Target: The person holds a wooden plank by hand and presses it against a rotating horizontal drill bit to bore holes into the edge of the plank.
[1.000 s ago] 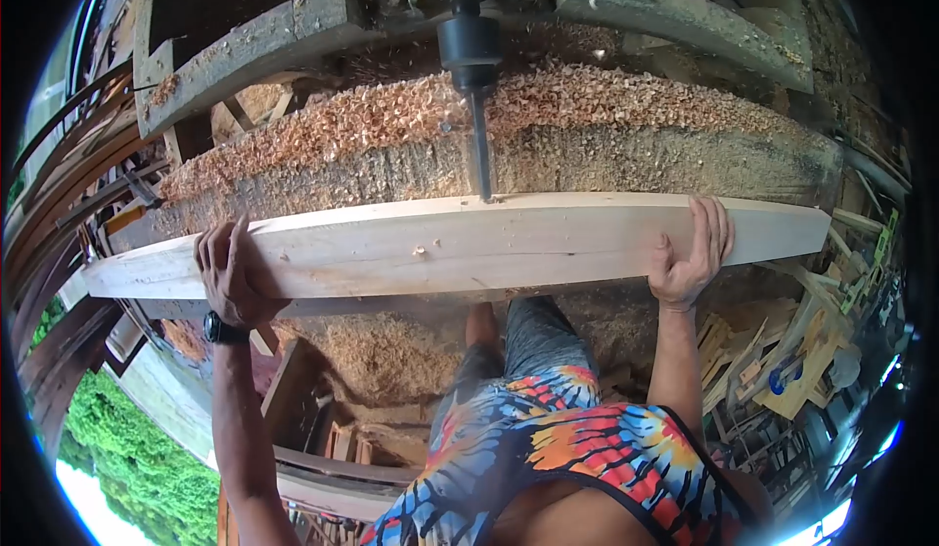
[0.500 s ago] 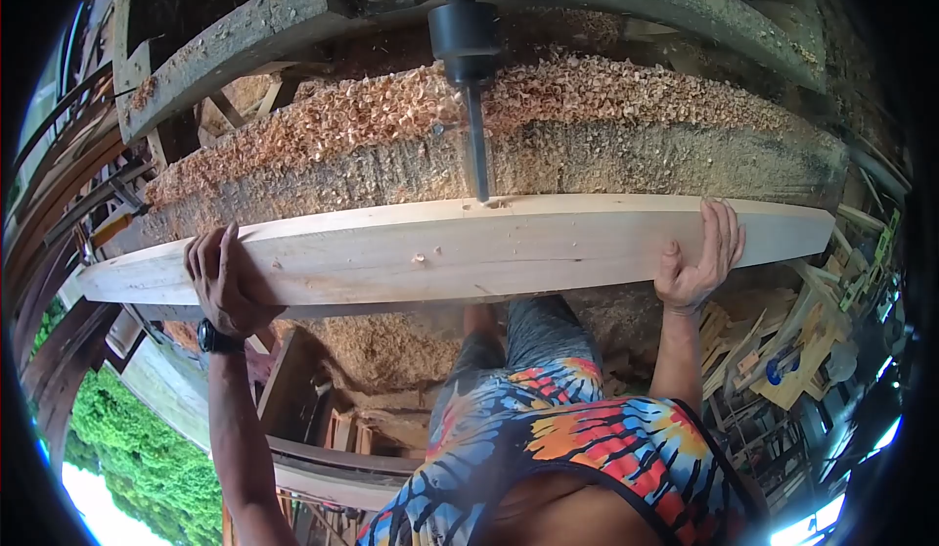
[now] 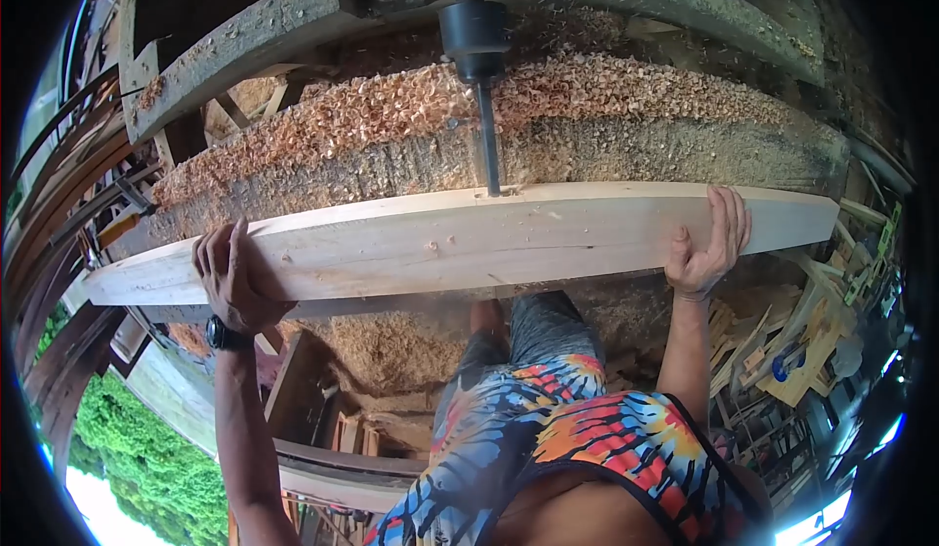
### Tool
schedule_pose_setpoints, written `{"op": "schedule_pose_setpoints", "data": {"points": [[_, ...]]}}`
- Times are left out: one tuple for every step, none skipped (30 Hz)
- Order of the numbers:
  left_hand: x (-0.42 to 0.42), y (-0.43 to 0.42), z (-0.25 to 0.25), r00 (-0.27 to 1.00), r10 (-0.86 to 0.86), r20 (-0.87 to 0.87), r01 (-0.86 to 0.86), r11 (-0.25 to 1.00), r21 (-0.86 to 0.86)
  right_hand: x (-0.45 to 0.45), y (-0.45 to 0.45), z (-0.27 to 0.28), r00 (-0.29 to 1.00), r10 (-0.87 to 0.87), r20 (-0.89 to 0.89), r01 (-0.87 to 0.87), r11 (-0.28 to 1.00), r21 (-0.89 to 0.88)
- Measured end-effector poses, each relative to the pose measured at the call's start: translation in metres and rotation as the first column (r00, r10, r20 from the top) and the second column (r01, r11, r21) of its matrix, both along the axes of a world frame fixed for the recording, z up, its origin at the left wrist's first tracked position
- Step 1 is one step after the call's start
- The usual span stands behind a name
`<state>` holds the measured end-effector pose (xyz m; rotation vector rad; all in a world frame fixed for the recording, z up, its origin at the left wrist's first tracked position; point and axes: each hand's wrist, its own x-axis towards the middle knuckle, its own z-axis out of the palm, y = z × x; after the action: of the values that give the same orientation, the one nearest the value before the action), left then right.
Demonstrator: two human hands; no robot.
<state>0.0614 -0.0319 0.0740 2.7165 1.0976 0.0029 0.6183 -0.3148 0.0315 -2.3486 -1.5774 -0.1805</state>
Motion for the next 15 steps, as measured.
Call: {"op": "schedule_pose_setpoints", "data": {"points": [[0.0,0.0,-0.001,1.0,0.0,0.001,0.0,1.0,0.006,0.0,0.001,0.0,1.0,0.001,0.002,-0.001,1.0,-0.003],[-0.001,0.001,-0.003,1.0,0.0,0.002,0.0,1.0,0.013,0.001,0.001,0.0,1.0,0.005,0.003,-0.005,1.0,0.001],[-0.001,0.001,-0.004,1.0,0.0,0.002,0.0,1.0,0.019,0.002,0.001,-0.001,1.0,0.009,0.003,-0.009,1.0,0.003],[0.0,0.0,-0.003,1.0,0.0,0.005,0.0,1.0,0.013,0.003,0.002,-0.001,1.0,0.013,0.004,-0.013,1.0,0.008],[0.002,0.001,-0.001,1.0,0.0,0.008,0.0,1.0,0.007,0.003,0.002,-0.001,1.0,0.013,0.005,-0.013,1.0,0.009],[0.003,0.001,0.001,1.0,0.0,0.009,0.0,1.0,0.002,0.003,0.002,-0.001,1.0,0.014,0.005,-0.014,1.0,0.01],[0.003,0.001,0.001,1.0,0.0,0.005,0.0,1.0,0.001,0.003,0.003,-0.001,1.0,0.014,0.004,-0.014,1.0,0.012],[0.003,0.001,0.002,1.0,-0.001,-0.001,0.001,1.0,-0.001,0.004,0.004,-0.002,1.0,0.017,0.006,-0.017,1.0,0.016],[0.003,0.002,0.003,1.0,-0.004,-0.005,0.004,1.0,-0.003,0.005,0.004,-0.002,1.0,0.018,0.01,-0.019,1.0,0.02],[0.004,0.003,0.003,1.0,-0.007,-0.001,0.007,1.0,0.006,0.005,0.004,-0.003,1.0,0.019,0.013,-0.02,1.0,0.024],[0.005,0.003,0.002,1.0,-0.011,0.002,0.011,1.0,0.013,0.005,0.006,-0.003,1.0,0.02,0.01,-0.02,1.0,0.024],[0.006,0.004,0.001,1.0,-0.017,0.006,0.017,1.0,0.019,0.004,0.007,-0.002,1.0,0.019,0.007,-0.019,1.0,0.022],[0.005,0.004,0.0,1.0,-0.019,0.015,0.018,1.0,0.02,0.005,0.009,-0.001,1.0,0.017,0.006,-0.017,1.0,0.021],[0.004,0.005,-0.001,0.999,-0.021,0.025,0.02,1.0,0.023,0.005,0.01,0.0,1.0,0.021,0.005,-0.021,0.999,0.026],[0.003,0.005,-0.002,0.999,-0.024,0.035,0.023,0.999,0.027,0.005,0.012,0.0,1.0,0.024,0.004,-0.024,0.999,0.033]]}}
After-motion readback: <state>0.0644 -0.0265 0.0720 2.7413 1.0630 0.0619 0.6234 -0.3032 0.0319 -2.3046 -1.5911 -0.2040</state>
